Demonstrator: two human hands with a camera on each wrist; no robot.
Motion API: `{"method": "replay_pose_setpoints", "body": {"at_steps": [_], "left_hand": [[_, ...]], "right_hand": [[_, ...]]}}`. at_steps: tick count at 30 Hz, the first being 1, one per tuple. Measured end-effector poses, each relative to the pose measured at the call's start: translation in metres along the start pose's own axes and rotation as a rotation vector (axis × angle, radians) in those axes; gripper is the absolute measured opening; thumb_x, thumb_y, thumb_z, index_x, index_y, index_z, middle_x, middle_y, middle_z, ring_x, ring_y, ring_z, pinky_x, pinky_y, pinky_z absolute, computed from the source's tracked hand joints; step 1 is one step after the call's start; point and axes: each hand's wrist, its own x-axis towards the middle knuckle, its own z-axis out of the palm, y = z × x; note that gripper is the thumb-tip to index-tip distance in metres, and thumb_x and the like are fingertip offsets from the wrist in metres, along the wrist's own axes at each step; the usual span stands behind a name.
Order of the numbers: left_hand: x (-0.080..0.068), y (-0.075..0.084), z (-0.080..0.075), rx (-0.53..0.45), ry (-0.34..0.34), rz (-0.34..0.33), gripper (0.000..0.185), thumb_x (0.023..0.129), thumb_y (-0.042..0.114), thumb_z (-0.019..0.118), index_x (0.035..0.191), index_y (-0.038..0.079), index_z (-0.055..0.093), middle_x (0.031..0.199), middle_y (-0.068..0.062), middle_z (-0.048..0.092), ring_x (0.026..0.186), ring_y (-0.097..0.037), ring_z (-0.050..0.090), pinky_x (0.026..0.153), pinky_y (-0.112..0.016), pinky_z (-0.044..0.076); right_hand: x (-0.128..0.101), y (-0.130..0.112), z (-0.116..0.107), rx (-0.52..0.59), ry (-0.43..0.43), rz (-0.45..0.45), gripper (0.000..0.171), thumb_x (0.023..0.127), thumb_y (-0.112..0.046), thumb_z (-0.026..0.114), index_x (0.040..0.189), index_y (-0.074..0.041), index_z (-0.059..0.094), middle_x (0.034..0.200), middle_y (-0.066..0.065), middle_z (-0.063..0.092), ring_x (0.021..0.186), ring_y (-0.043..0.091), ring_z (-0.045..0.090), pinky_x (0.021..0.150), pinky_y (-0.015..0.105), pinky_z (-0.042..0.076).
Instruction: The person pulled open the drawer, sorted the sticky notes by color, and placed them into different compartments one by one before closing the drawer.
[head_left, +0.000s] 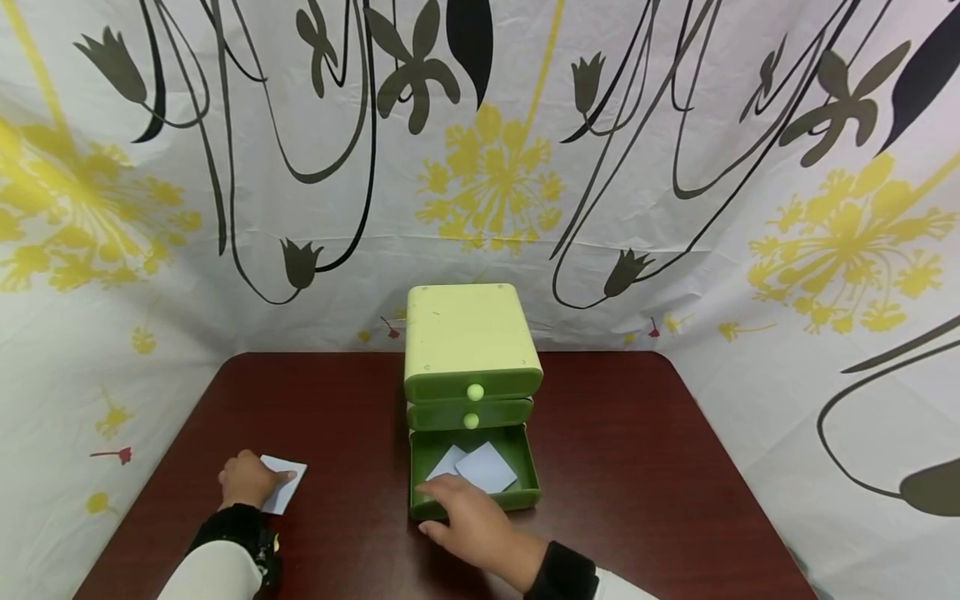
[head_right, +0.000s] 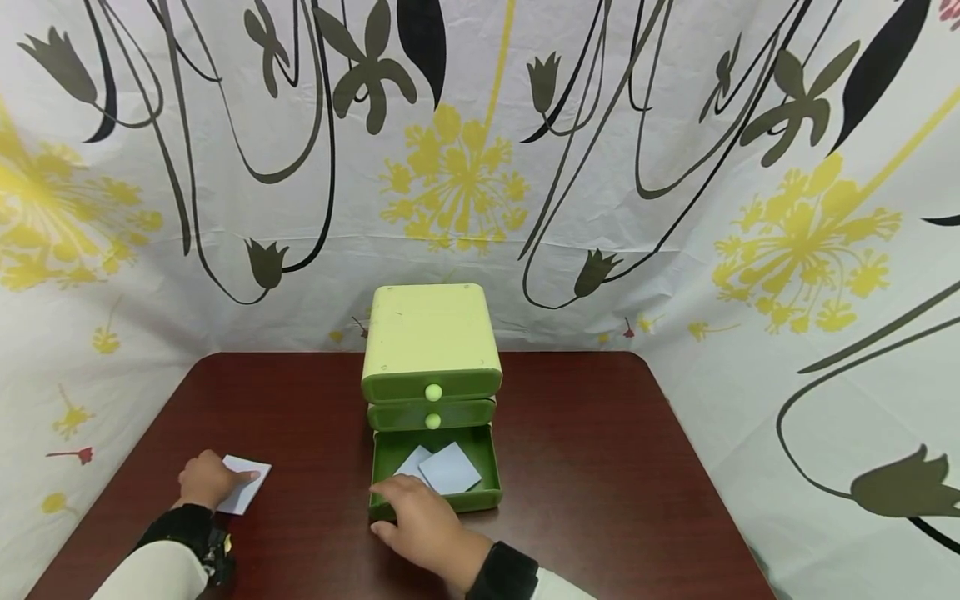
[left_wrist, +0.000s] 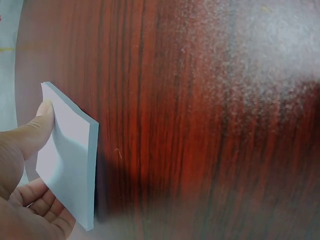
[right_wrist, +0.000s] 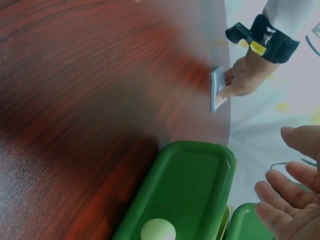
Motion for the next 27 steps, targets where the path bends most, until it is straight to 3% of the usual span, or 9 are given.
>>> {"method": "replay_pose_setpoints", "body": {"at_steps": [6,9,14,17,21,27], "left_hand": [[0.004,-0.001,0.007,-0.067,0.062,-0.042,0.074,0.068,0.026,0.087,0.099,-0.023,0.042,0.094,-0.042,0.049,0.095,-0.055,0.049,0.082,-0.058,0.039],[0.003,0.000,0.007,-0.088,0.059,-0.064,0.076,0.068,0.025,0.087,0.102,-0.025,0.040,0.099,-0.045,0.047,0.099,-0.058,0.048,0.084,-0.060,0.039],[-0.004,0.008,0.001,-0.121,0.014,-0.177,0.078,0.073,0.023,0.083,0.111,-0.026,0.035,0.110,-0.049,0.043,0.107,-0.060,0.044,0.090,-0.063,0.041],[-0.009,0.012,-0.001,-0.133,0.014,-0.209,0.077,0.075,0.023,0.083,0.111,-0.025,0.034,0.110,-0.048,0.045,0.106,-0.059,0.046,0.089,-0.062,0.044],[-0.011,0.009,0.001,-0.157,0.034,-0.143,0.070,0.077,0.018,0.080,0.111,-0.024,0.035,0.109,-0.046,0.049,0.103,-0.058,0.050,0.086,-0.061,0.046],[-0.010,0.012,0.003,-0.277,0.065,0.053,0.038,0.082,0.005,0.072,0.097,-0.014,0.043,0.086,-0.032,0.054,0.081,-0.044,0.054,0.071,-0.052,0.045]], "right_hand": [[-0.001,0.003,-0.002,0.010,0.019,0.009,0.043,0.087,-0.024,0.073,0.126,-0.010,0.062,0.121,-0.002,0.063,0.114,0.012,0.057,0.092,0.027,0.049],[-0.002,0.003,-0.003,0.021,0.012,0.019,0.042,0.088,-0.023,0.073,0.126,-0.010,0.061,0.121,-0.002,0.062,0.114,0.012,0.057,0.092,0.026,0.049],[-0.003,0.003,-0.004,0.025,0.008,0.027,0.042,0.088,-0.023,0.073,0.126,-0.011,0.061,0.121,-0.003,0.062,0.114,0.012,0.057,0.092,0.027,0.049],[-0.004,0.004,-0.004,0.019,0.017,0.017,0.041,0.087,-0.022,0.073,0.126,-0.011,0.062,0.120,-0.003,0.063,0.114,0.012,0.057,0.092,0.027,0.049],[-0.005,0.005,-0.003,0.016,0.030,0.004,0.041,0.087,-0.021,0.073,0.125,-0.011,0.062,0.120,-0.003,0.063,0.113,0.012,0.057,0.092,0.027,0.049],[-0.007,0.007,-0.003,0.018,0.045,0.000,0.042,0.087,-0.020,0.073,0.126,-0.011,0.062,0.120,-0.002,0.063,0.114,0.012,0.057,0.093,0.028,0.049]]}}
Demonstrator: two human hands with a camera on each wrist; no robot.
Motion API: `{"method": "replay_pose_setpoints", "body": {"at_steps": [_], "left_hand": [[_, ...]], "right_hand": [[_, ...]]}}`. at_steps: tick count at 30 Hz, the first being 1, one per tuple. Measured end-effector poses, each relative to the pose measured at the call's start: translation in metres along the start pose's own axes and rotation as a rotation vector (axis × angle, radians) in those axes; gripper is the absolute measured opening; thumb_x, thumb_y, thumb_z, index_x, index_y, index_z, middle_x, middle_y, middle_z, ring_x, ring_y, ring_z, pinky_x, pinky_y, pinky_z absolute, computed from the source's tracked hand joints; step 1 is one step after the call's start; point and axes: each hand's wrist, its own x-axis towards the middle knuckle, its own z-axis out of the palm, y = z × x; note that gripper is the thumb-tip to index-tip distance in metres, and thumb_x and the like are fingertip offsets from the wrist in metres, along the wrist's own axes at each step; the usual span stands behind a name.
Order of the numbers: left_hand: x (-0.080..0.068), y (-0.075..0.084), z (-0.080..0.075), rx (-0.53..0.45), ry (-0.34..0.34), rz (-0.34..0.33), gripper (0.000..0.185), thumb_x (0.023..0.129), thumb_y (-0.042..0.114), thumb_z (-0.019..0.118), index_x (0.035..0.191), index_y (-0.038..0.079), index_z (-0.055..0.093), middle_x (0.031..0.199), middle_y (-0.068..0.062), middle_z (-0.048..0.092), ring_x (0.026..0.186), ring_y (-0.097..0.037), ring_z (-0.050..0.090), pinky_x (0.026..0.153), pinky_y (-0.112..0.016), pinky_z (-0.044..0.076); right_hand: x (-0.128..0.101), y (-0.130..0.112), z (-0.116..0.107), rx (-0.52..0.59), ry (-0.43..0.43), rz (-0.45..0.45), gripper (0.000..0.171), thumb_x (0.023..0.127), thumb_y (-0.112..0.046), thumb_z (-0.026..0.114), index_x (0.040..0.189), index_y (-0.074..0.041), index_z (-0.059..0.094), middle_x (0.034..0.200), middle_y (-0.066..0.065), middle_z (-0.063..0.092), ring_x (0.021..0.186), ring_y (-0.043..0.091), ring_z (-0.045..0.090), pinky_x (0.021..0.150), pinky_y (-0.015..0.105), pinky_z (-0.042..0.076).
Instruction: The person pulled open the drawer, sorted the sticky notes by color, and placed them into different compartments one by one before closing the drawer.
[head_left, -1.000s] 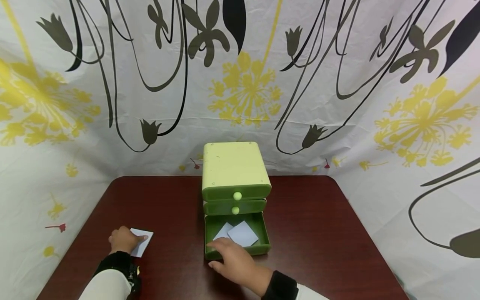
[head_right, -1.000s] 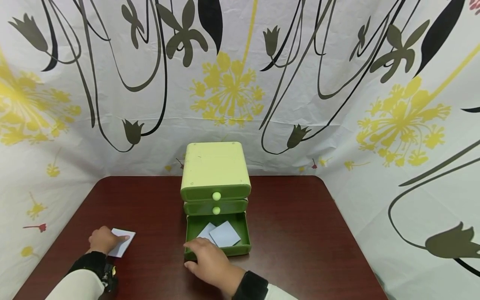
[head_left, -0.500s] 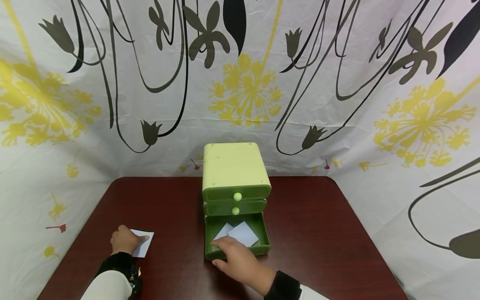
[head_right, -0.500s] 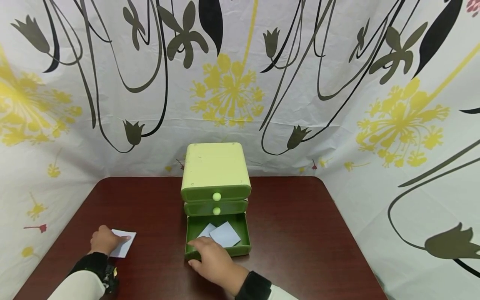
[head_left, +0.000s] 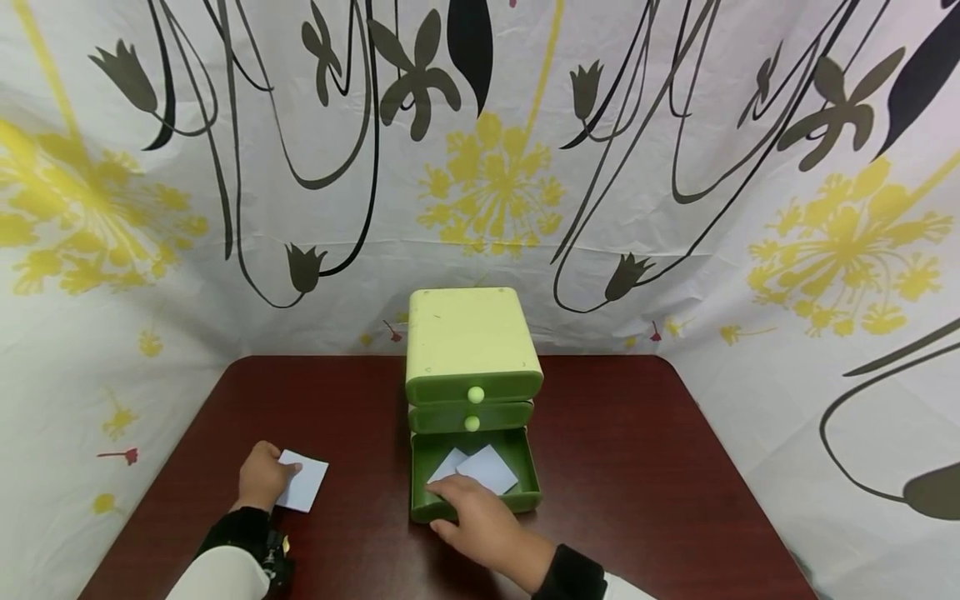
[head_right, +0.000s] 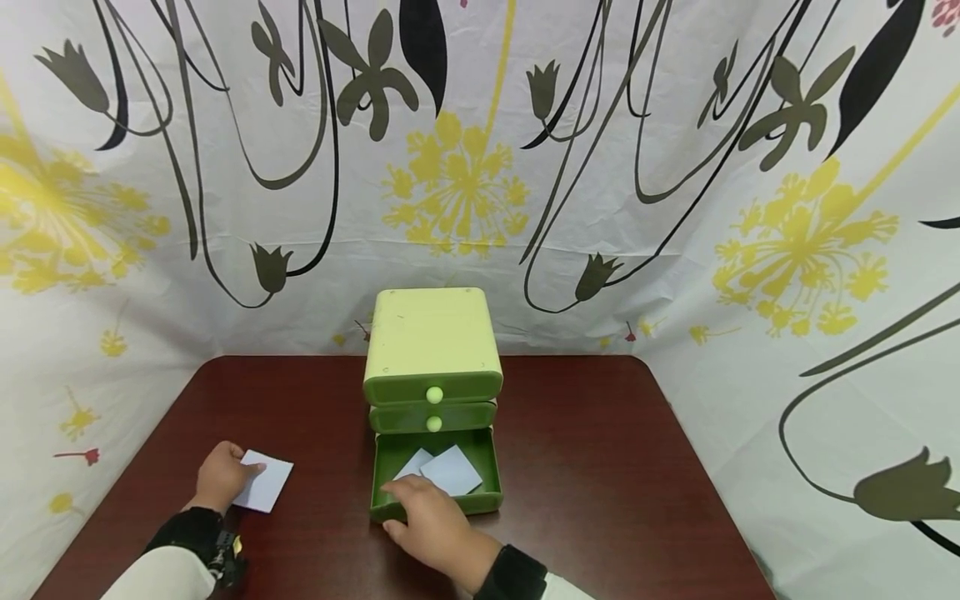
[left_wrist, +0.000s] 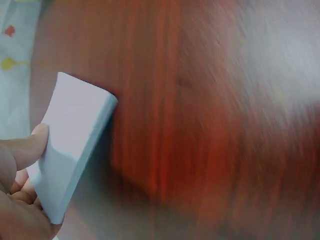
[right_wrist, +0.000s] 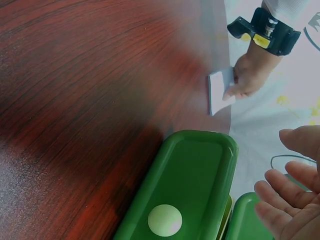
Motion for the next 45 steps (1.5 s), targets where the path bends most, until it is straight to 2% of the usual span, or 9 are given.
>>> {"method": "replay_pose_setpoints", "body": {"at_steps": [3,8,12,18,22,28,33,40,45], "left_hand": [[0.001,0.010,0.003,-0.054,0.002,0.049,0.029,0.083,0.004,0.069,0.093,-0.010,0.045,0.082,-0.025,0.054,0.077,-0.037,0.052,0.067,-0.046,0.042],[0.002,0.033,0.006,-0.089,-0.038,0.057,0.027,0.086,0.004,0.068,0.096,-0.010,0.047,0.093,-0.027,0.055,0.085,-0.037,0.053,0.070,-0.045,0.044],[0.001,0.056,0.008,-0.100,-0.059,0.074,0.026,0.088,0.006,0.069,0.098,-0.008,0.049,0.095,-0.025,0.055,0.085,-0.035,0.053,0.069,-0.042,0.045],[-0.014,0.101,0.010,-0.168,-0.121,0.129,0.025,0.090,0.007,0.068,0.103,-0.005,0.050,0.098,-0.020,0.053,0.086,-0.031,0.052,0.066,-0.035,0.045],[-0.027,0.122,0.017,-0.191,-0.126,0.184,0.024,0.088,0.006,0.070,0.101,-0.003,0.052,0.097,-0.017,0.055,0.088,-0.028,0.053,0.067,-0.033,0.046],[-0.042,0.145,0.035,-0.231,-0.134,0.249,0.023,0.085,0.002,0.072,0.098,0.000,0.054,0.091,-0.012,0.057,0.082,-0.023,0.053,0.062,-0.029,0.047],[-0.052,0.160,0.051,-0.261,-0.155,0.274,0.022,0.085,0.001,0.071,0.098,0.001,0.054,0.090,-0.010,0.056,0.081,-0.022,0.052,0.062,-0.028,0.047],[-0.066,0.172,0.084,-0.338,-0.161,0.311,0.021,0.086,0.001,0.070,0.100,0.001,0.055,0.093,-0.010,0.056,0.085,-0.021,0.051,0.068,-0.031,0.046],[-0.072,0.180,0.107,-0.385,-0.179,0.302,0.021,0.087,0.002,0.069,0.101,0.001,0.054,0.094,-0.010,0.056,0.084,-0.022,0.051,0.067,-0.032,0.046]], "right_hand": [[-0.001,0.001,-0.001,0.000,-0.002,0.005,0.042,0.087,-0.020,0.073,0.126,-0.010,0.062,0.120,-0.002,0.063,0.113,0.013,0.058,0.093,0.028,0.049],[-0.004,0.003,-0.002,0.008,-0.013,0.030,0.042,0.087,-0.021,0.073,0.126,-0.011,0.062,0.120,-0.002,0.063,0.113,0.012,0.058,0.091,0.028,0.050],[-0.008,0.005,-0.003,0.021,-0.015,0.057,0.043,0.087,-0.021,0.073,0.127,-0.013,0.061,0.122,-0.001,0.062,0.114,0.014,0.057,0.092,0.029,0.050],[-0.015,0.012,-0.010,0.014,0.005,0.085,0.044,0.087,-0.021,0.073,0.128,-0.010,0.060,0.126,0.005,0.061,0.119,0.020,0.056,0.096,0.035,0.049],[-0.022,0.021,-0.016,0.023,0.033,0.088,0.045,0.087,-0.018,0.073,0.128,-0.008,0.060,0.125,0.007,0.061,0.118,0.023,0.056,0.096,0.037,0.049],[-0.032,0.035,-0.026,0.067,0.073,0.133,0.045,0.086,-0.015,0.073,0.128,-0.006,0.060,0.125,0.008,0.061,0.118,0.026,0.056,0.096,0.040,0.049],[-0.039,0.045,-0.036,0.098,0.086,0.187,0.045,0.086,-0.012,0.072,0.128,-0.004,0.059,0.125,0.012,0.061,0.117,0.029,0.057,0.094,0.044,0.049],[-0.048,0.059,-0.043,0.089,0.125,0.227,0.045,0.085,-0.011,0.073,0.127,-0.001,0.060,0.123,0.014,0.061,0.114,0.030,0.058,0.092,0.046,0.050],[-0.053,0.065,-0.043,0.061,0.165,0.248,0.044,0.083,-0.011,0.075,0.123,0.000,0.062,0.117,0.012,0.063,0.110,0.029,0.060,0.088,0.045,0.051]]}}
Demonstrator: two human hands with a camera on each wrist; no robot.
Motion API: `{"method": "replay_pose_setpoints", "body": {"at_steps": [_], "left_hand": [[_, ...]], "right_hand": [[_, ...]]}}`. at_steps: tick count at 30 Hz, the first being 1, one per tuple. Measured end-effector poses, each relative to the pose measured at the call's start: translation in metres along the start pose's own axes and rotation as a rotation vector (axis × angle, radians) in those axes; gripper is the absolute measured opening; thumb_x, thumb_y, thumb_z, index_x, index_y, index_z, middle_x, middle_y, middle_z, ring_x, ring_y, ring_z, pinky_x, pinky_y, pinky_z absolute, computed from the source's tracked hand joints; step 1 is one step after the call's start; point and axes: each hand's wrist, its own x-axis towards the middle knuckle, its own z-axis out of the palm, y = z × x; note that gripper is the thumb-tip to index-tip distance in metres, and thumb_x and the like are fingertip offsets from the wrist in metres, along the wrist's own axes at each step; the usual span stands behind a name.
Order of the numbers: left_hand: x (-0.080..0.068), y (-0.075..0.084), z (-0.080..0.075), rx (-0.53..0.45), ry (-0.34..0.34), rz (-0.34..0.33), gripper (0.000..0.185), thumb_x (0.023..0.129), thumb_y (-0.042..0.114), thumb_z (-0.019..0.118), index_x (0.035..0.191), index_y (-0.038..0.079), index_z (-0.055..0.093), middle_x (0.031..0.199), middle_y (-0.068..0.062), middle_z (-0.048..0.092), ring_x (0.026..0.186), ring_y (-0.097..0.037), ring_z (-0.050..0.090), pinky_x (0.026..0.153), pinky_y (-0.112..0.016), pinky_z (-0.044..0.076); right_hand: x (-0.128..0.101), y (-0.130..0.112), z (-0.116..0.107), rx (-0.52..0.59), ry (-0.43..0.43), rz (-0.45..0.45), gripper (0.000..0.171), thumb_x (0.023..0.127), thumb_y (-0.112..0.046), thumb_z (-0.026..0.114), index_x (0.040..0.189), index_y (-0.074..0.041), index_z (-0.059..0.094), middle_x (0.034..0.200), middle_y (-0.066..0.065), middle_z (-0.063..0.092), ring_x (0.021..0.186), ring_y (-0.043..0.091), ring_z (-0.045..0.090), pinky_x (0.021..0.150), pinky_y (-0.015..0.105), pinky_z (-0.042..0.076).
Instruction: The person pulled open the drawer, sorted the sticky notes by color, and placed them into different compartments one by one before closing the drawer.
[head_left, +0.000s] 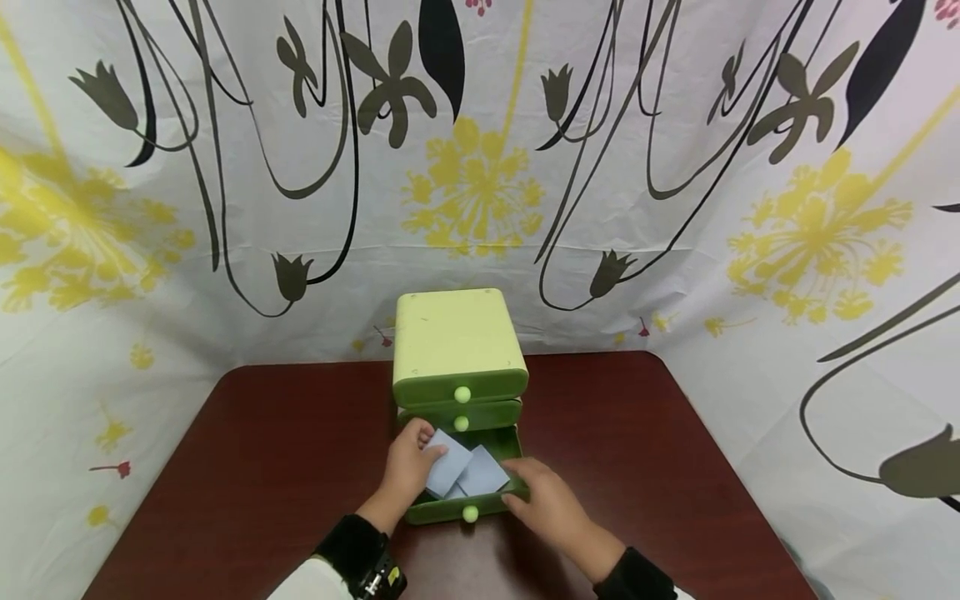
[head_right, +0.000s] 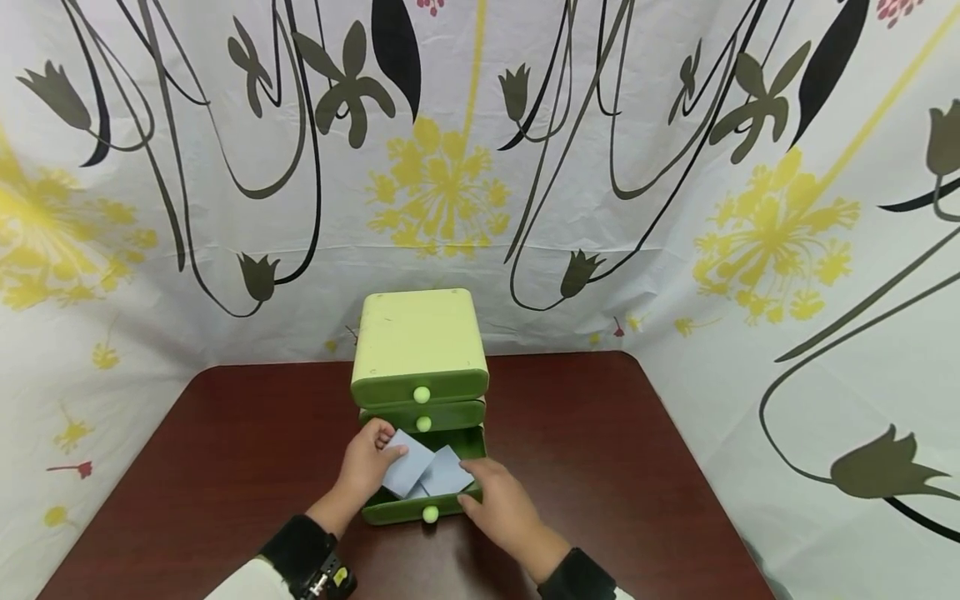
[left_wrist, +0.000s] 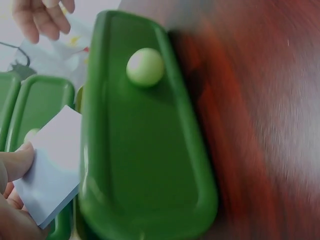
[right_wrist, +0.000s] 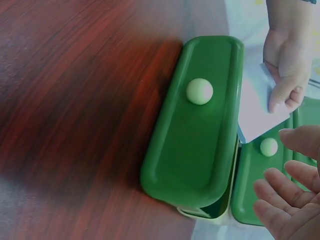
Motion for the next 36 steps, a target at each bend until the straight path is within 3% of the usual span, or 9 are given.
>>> {"method": "replay_pose_setpoints", "body": {"at_steps": [7,13,26,36], "left_hand": [[0.004,0.003,0.025,-0.033,-0.028,-0.023,0.021,0.086,0.001,0.070,0.099,0.001,0.053,0.092,-0.010,0.055,0.083,-0.022,0.053,0.065,-0.033,0.047],[0.007,0.002,0.036,-0.044,-0.075,-0.039,0.022,0.085,-0.002,0.070,0.096,0.000,0.051,0.087,-0.010,0.050,0.077,-0.022,0.048,0.063,-0.033,0.043],[0.007,-0.004,0.039,0.066,-0.048,-0.064,0.023,0.082,-0.006,0.071,0.095,-0.004,0.052,0.092,-0.020,0.059,0.079,-0.028,0.056,0.065,-0.038,0.047],[0.004,-0.008,0.039,0.214,-0.045,-0.033,0.032,0.083,-0.003,0.070,0.111,-0.012,0.057,0.105,-0.025,0.060,0.095,-0.039,0.059,0.077,-0.045,0.052]], "right_hand": [[-0.004,0.007,0.002,-0.009,0.006,0.014,0.043,0.081,-0.011,0.076,0.121,-0.002,0.063,0.115,0.012,0.064,0.105,0.028,0.062,0.083,0.042,0.054],[-0.003,0.008,0.001,-0.017,0.020,0.000,0.042,0.081,-0.010,0.076,0.120,-0.001,0.063,0.112,0.012,0.065,0.100,0.026,0.062,0.079,0.039,0.054],[-0.004,0.011,-0.001,-0.007,-0.005,0.022,0.043,0.082,-0.010,0.075,0.121,0.000,0.061,0.113,0.013,0.064,0.100,0.027,0.062,0.078,0.038,0.053],[-0.005,0.011,0.001,-0.012,0.000,0.015,0.043,0.082,-0.010,0.075,0.122,0.000,0.061,0.113,0.012,0.064,0.100,0.027,0.062,0.078,0.038,0.053]]}}
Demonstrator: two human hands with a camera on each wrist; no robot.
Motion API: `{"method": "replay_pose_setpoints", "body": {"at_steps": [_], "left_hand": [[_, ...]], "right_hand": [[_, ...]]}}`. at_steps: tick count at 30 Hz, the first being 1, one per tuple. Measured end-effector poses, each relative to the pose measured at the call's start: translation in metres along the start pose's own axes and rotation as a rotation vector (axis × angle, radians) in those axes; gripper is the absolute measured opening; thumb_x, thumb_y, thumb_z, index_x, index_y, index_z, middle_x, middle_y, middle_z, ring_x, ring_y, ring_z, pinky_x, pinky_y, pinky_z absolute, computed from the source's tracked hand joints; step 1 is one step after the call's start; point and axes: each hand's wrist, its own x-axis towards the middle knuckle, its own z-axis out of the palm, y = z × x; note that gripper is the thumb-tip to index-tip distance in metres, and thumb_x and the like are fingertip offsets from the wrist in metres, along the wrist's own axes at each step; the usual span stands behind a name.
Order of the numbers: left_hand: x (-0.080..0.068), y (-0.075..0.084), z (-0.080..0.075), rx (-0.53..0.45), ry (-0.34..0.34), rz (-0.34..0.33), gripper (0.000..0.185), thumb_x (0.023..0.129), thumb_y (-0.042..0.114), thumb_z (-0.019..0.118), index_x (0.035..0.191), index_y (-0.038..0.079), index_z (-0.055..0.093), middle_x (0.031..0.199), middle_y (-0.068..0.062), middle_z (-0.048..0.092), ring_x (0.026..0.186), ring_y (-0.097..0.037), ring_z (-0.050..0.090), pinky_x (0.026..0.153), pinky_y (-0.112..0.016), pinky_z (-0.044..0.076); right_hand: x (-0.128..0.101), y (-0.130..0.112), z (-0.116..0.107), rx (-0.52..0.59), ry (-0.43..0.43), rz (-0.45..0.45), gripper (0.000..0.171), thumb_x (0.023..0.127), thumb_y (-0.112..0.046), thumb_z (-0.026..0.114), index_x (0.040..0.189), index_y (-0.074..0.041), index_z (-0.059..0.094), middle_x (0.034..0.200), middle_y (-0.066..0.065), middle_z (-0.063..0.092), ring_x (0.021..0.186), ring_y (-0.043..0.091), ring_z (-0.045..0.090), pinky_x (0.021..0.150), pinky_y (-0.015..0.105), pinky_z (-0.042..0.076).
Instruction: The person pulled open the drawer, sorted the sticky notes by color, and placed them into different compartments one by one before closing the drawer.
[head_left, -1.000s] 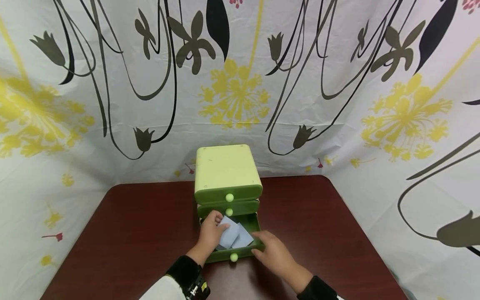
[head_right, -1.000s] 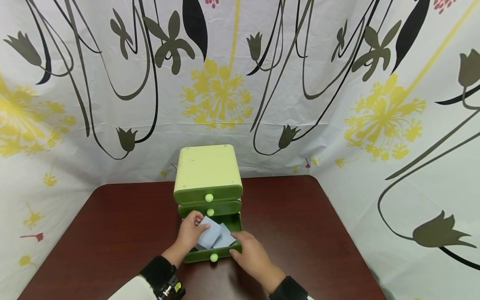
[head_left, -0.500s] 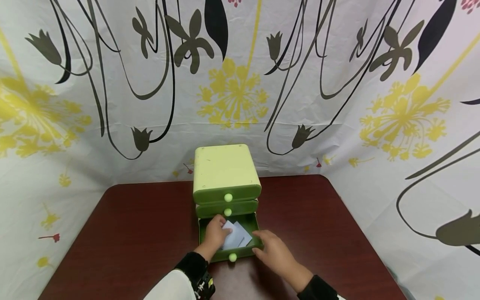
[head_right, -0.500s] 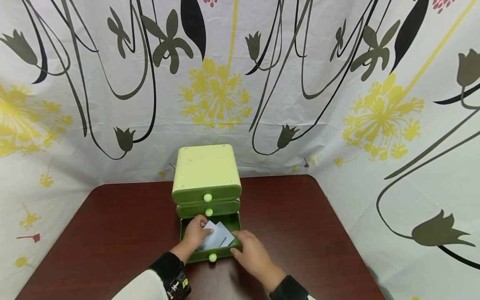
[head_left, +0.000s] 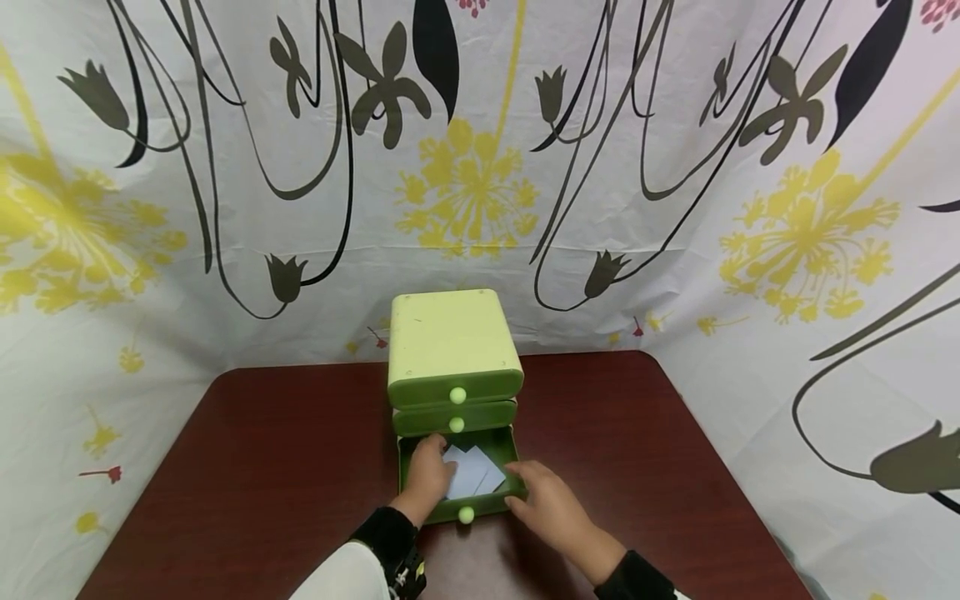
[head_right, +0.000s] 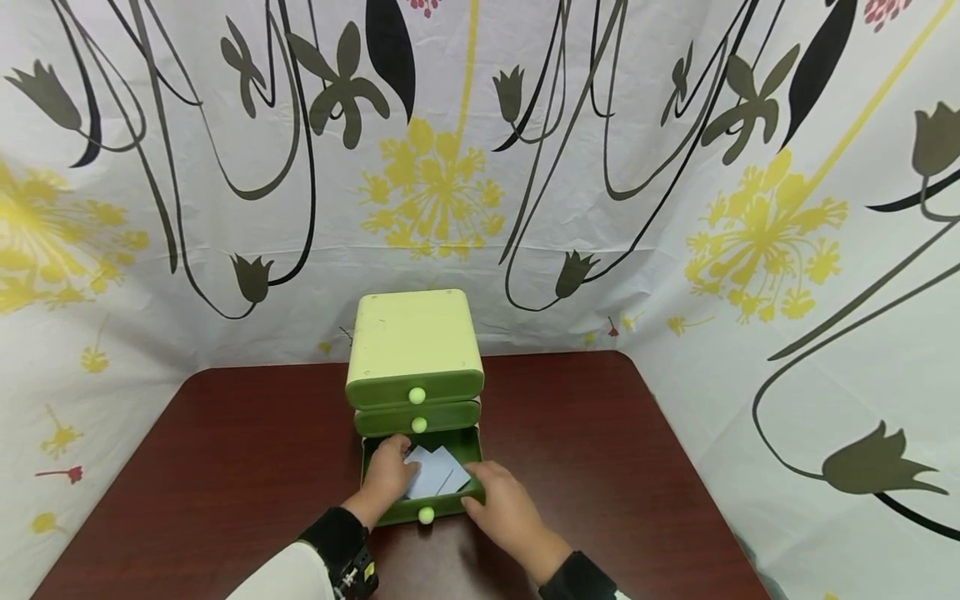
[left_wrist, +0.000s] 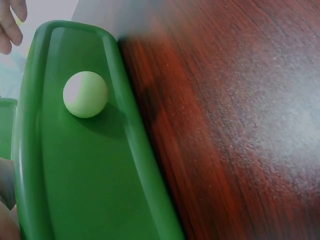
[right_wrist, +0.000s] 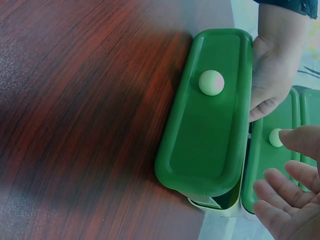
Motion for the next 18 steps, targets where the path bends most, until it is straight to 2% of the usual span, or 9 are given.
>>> {"method": "replay_pose_setpoints", "body": {"at_steps": [9,13,18], "left_hand": [[-0.006,-0.004,-0.013,0.044,-0.015,0.042,0.030,0.085,-0.001,0.069,0.112,-0.011,0.059,0.104,-0.023,0.062,0.098,-0.038,0.060,0.079,-0.045,0.053],[-0.008,-0.007,-0.022,-0.016,-0.023,0.050,0.026,0.085,-0.001,0.068,0.107,-0.011,0.061,0.100,-0.021,0.064,0.092,-0.036,0.062,0.075,-0.042,0.053],[-0.008,-0.015,-0.039,-0.114,-0.056,0.004,0.024,0.087,0.001,0.067,0.107,-0.010,0.060,0.095,-0.016,0.063,0.085,-0.028,0.061,0.068,-0.037,0.052]], "right_hand": [[0.000,-0.002,0.002,0.018,-0.030,0.017,0.045,0.083,-0.012,0.075,0.123,0.001,0.060,0.115,0.012,0.063,0.103,0.028,0.061,0.078,0.039,0.053],[0.001,-0.001,0.001,0.040,-0.047,0.035,0.045,0.083,-0.011,0.074,0.125,0.001,0.060,0.117,0.014,0.062,0.104,0.030,0.061,0.078,0.040,0.053],[0.003,0.004,0.000,0.056,-0.040,0.051,0.045,0.083,-0.008,0.074,0.125,0.002,0.059,0.117,0.015,0.062,0.104,0.032,0.061,0.080,0.043,0.053]]}}
